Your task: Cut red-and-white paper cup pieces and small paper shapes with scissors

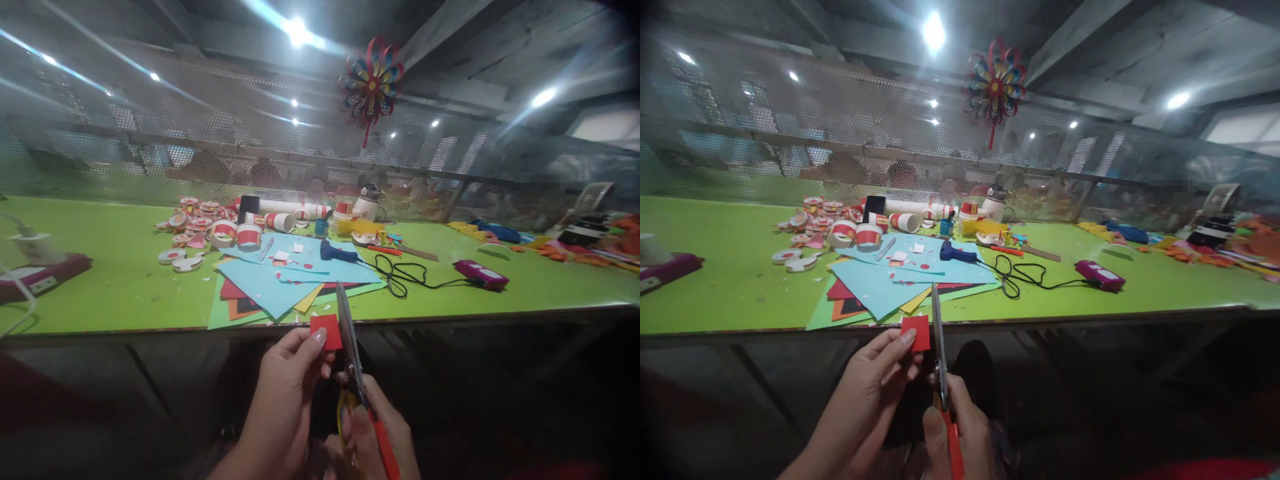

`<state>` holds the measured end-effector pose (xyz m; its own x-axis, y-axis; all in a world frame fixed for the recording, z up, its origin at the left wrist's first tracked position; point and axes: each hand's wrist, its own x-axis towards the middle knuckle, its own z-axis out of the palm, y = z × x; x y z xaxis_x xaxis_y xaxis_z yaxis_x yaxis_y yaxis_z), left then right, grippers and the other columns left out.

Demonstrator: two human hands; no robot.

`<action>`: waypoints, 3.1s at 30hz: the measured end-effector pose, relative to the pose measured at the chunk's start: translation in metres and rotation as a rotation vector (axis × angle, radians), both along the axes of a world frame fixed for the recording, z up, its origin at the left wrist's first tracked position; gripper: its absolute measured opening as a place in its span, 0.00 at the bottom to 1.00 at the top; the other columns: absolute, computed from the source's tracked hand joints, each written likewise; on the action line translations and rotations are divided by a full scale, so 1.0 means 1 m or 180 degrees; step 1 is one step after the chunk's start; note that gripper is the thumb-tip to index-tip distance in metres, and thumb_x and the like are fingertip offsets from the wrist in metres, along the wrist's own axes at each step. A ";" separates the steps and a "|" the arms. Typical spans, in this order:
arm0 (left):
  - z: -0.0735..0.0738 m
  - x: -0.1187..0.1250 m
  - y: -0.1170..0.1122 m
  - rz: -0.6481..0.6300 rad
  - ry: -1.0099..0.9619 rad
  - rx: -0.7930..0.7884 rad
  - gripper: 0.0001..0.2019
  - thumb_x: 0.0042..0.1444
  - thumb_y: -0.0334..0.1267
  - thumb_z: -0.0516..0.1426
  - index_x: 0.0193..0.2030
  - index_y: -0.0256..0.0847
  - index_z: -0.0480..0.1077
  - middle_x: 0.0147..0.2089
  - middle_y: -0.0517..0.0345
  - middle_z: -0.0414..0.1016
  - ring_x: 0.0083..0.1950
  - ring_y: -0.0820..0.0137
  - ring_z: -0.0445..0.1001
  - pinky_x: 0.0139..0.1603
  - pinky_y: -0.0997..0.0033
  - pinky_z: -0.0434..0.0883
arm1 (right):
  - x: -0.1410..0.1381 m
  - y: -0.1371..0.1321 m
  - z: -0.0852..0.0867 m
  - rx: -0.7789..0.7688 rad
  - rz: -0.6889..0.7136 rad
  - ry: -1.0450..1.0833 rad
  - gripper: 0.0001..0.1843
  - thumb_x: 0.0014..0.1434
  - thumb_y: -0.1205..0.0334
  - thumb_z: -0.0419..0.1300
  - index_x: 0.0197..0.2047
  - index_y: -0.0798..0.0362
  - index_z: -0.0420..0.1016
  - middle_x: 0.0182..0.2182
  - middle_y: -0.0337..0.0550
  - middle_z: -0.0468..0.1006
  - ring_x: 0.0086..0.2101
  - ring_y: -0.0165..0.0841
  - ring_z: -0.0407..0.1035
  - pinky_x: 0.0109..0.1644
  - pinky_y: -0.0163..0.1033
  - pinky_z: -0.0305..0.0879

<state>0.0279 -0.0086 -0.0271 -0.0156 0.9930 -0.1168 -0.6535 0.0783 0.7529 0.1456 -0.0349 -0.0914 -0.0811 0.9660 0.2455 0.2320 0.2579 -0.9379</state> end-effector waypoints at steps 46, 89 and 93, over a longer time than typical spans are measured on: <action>0.005 -0.043 0.004 -0.1044 0.1327 0.0608 0.08 0.56 0.40 0.55 0.34 0.37 0.65 0.22 0.55 0.75 0.17 0.75 0.69 0.15 0.82 0.60 | 0.055 -0.003 0.043 -0.0068 0.1097 -0.0654 0.33 0.56 0.33 0.45 0.45 0.51 0.74 0.18 0.34 0.59 0.18 0.27 0.50 0.18 0.32 0.47; -0.001 -0.047 0.003 -0.1224 0.1051 0.0577 0.07 0.57 0.39 0.54 0.35 0.37 0.66 0.22 0.55 0.76 0.18 0.76 0.70 0.15 0.83 0.60 | 0.056 -0.002 0.031 0.0200 0.0884 -0.1160 0.26 0.60 0.42 0.48 0.41 0.53 0.76 0.17 0.35 0.64 0.17 0.27 0.54 0.20 0.32 0.54; -0.001 -0.049 0.003 -0.1184 0.1038 0.0575 0.07 0.57 0.40 0.54 0.34 0.37 0.65 0.23 0.54 0.76 0.20 0.73 0.72 0.16 0.82 0.61 | 0.063 0.000 0.032 -0.0026 0.0906 -0.1058 0.28 0.59 0.40 0.48 0.42 0.55 0.75 0.20 0.36 0.65 0.19 0.27 0.57 0.23 0.32 0.57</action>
<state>-0.0208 -0.0054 -0.0277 0.3350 0.9422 0.0089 -0.3357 0.1106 0.9354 0.2081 -0.0347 -0.0591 -0.4179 0.8954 0.1536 0.4423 0.3482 -0.8265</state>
